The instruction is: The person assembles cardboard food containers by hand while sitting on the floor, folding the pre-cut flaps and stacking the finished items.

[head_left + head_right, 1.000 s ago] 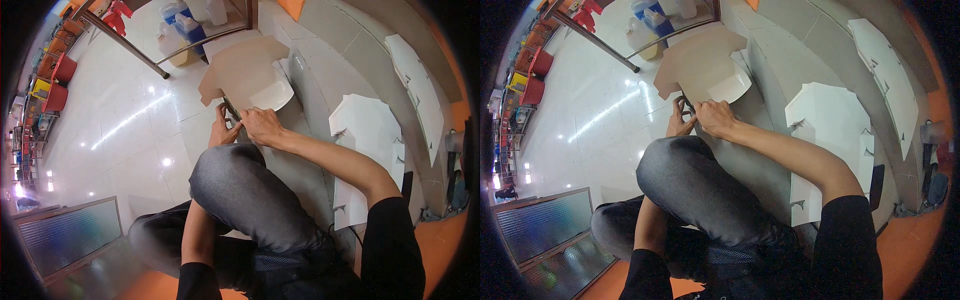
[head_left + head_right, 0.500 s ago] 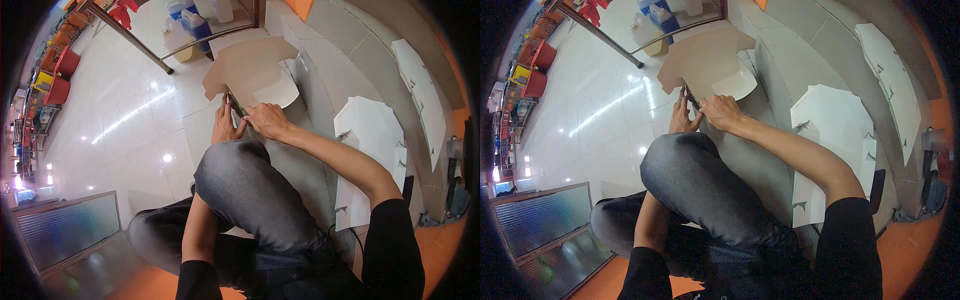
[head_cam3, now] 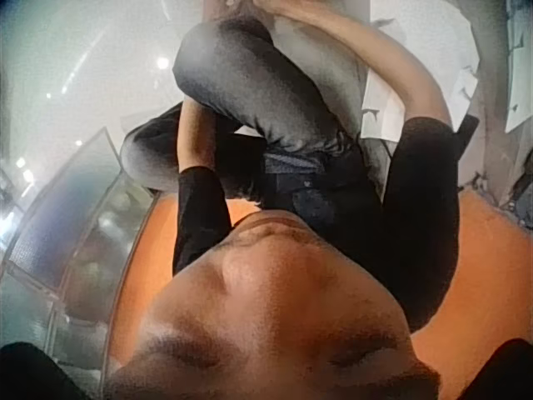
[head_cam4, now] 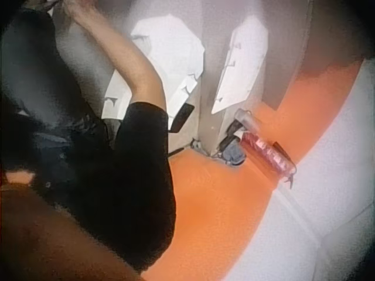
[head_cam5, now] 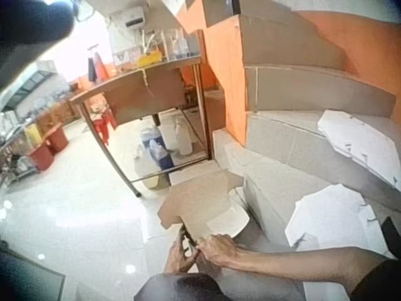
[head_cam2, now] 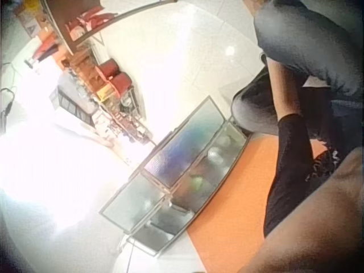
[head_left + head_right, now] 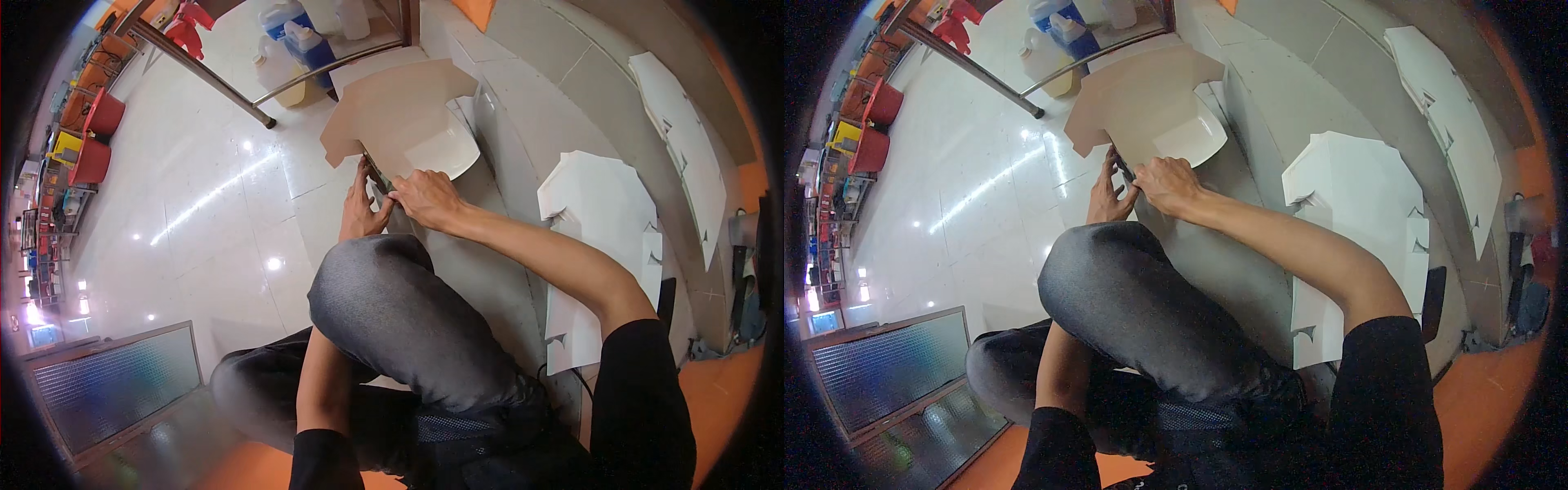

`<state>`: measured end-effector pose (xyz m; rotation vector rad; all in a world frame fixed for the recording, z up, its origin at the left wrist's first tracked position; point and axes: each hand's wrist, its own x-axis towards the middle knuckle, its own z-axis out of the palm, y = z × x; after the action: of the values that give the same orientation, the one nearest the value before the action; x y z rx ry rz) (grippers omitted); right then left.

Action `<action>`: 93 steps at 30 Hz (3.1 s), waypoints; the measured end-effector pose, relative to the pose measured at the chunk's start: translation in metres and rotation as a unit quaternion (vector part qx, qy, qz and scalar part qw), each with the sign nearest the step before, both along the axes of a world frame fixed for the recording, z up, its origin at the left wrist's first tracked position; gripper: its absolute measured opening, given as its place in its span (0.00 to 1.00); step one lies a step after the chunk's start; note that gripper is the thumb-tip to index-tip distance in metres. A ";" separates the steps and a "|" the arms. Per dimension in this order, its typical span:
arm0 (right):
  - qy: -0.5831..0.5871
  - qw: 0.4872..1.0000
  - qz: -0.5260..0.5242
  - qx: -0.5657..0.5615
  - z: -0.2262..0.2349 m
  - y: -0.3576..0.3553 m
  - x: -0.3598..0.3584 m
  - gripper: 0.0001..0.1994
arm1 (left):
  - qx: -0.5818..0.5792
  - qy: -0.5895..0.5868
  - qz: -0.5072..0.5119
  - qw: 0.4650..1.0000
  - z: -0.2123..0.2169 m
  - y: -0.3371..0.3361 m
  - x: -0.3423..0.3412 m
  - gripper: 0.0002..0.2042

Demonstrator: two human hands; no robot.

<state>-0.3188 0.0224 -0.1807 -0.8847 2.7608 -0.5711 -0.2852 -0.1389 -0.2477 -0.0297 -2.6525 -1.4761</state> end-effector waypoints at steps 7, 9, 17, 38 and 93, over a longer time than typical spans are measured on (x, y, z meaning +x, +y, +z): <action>-0.005 1.000 0.011 -0.005 -0.002 0.004 -0.005 0.11 | 0.060 -0.030 -0.007 0.998 0.000 0.003 -0.003 0.37; 0.034 0.999 0.017 -0.027 -0.007 0.005 -0.007 0.13 | 0.063 -0.033 -0.007 0.997 -0.001 0.002 -0.003 0.34; 0.061 0.997 0.029 -0.029 -0.010 0.002 -0.006 0.14 | -0.031 0.016 -0.055 0.998 -0.013 -0.010 -0.006 0.17; -0.020 0.999 0.015 -0.021 0.004 0.012 -0.013 0.15 | 0.000 -0.082 -0.041 0.996 -0.007 0.000 -0.001 0.16; 0.039 0.997 0.005 0.072 -0.027 -0.009 0.003 0.10 | 0.134 -0.089 0.085 0.983 -0.029 -0.005 0.031 0.13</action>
<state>-0.3161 0.0130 -0.2073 -0.9070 2.8223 -0.3380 -0.2544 -0.1444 -0.2763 0.3562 -2.4813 -1.8359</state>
